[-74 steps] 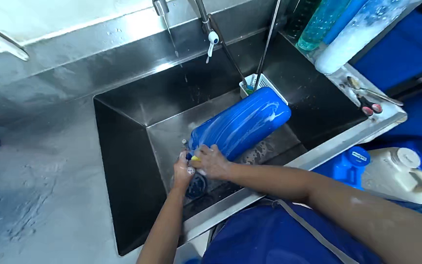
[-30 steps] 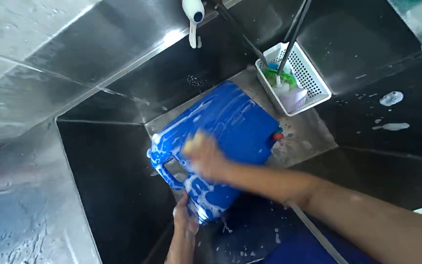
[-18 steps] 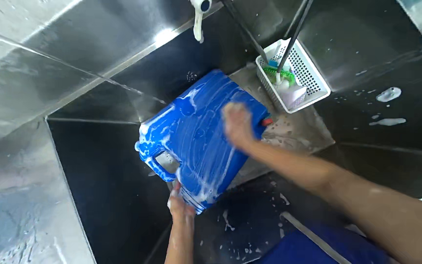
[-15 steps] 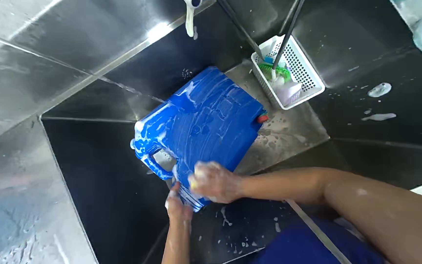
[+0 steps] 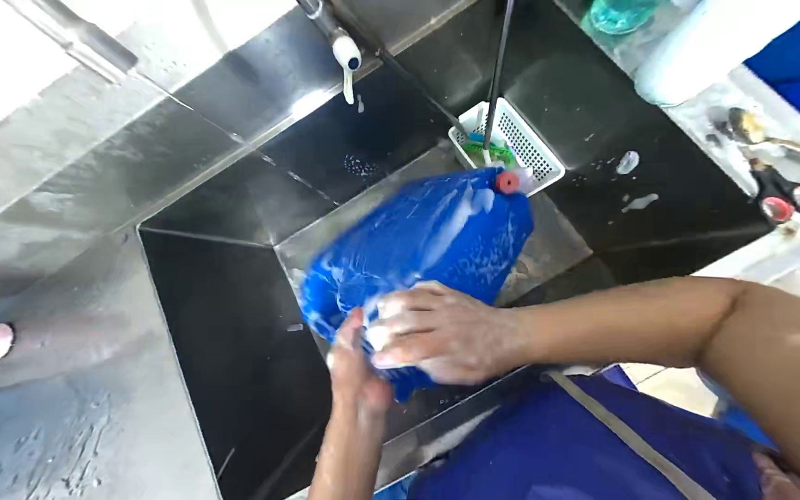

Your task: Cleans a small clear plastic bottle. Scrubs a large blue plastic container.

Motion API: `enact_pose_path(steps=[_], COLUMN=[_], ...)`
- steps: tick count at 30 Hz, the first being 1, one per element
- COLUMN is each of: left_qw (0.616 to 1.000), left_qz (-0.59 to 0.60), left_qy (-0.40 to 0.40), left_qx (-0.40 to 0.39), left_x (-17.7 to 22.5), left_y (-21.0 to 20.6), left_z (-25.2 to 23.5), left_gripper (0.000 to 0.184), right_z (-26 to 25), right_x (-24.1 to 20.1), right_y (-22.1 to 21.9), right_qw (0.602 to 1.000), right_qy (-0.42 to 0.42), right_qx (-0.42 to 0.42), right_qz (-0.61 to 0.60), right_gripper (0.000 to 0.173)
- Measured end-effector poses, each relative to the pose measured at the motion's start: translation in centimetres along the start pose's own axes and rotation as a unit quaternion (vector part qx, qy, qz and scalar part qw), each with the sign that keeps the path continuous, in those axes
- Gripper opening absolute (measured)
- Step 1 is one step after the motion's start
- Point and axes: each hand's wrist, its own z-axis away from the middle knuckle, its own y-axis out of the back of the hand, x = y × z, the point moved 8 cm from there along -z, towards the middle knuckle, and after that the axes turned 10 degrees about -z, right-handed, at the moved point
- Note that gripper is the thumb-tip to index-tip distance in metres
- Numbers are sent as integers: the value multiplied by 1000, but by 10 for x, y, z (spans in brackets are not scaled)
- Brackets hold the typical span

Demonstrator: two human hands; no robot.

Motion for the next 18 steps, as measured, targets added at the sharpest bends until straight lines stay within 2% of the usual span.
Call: enact_pose_path(steps=[1, 2, 4, 5, 6, 7, 8, 10, 11, 12, 13, 14, 16, 17, 18], left_qw=[999, 997, 992, 989, 987, 985, 985, 990, 994, 998, 998, 994, 987, 985, 983], left_qz=[37, 57, 83, 92, 92, 83, 69, 45, 28, -7, -51, -95, -149, -159, -170], left_qy=[28, 48, 47, 38, 26, 15, 8, 7, -3, -15, -30, -45, -62, -61, -60], left_qx=[-10, 8, 81, 111, 131, 150, 158, 134, 102, 65, 21, -16, -16, 8, 35], left_x=[0, -7, -28, -35, -36, -32, -27, -28, -25, -24, -29, -37, -49, -51, -48], left_y=[10, 25, 64, 82, 92, 97, 98, 99, 95, 92, 90, 86, 77, 77, 83], left_z=[-8, -23, -66, -82, -92, -98, -102, -99, -95, -87, -74, -61, -39, -34, -34], left_gripper=[45, 43, 33, 29, 27, 26, 26, 33, 37, 42, 48, 51, 49, 49, 50], right_z=[13, 26, 38, 37, 29, 13, -4, -24, -32, -35, -28, -14, 16, 25, 27], right_x=[13, 47, 132, 157, 163, 151, 126, 70, 52, 51, 67, 97, 155, 164, 158], right_y=[10, 28, 80, 91, 82, 51, 3, -92, -111, -103, -75, -30, 66, 86, 77], right_qw=[1000, 997, 971, 948, 928, 921, 930, 961, 965, 972, 975, 971, 916, 889, 882], right_qy=[-6, -46, -181, -249, -298, -308, -282, -216, -189, -169, -183, -215, -355, -400, -405], right_qx=[8, 19, 45, 37, 21, 1, -23, -106, -155, -151, -109, -30, 80, 107, 115], right_qz=[21, 54, 147, 194, 221, 240, 234, 138, 90, 69, 68, 101, 167, 193, 211], right_gripper=[25, 25, 35, 41, 46, 50, 50, 38, 35, 33, 30, 32, 47, 50, 55])
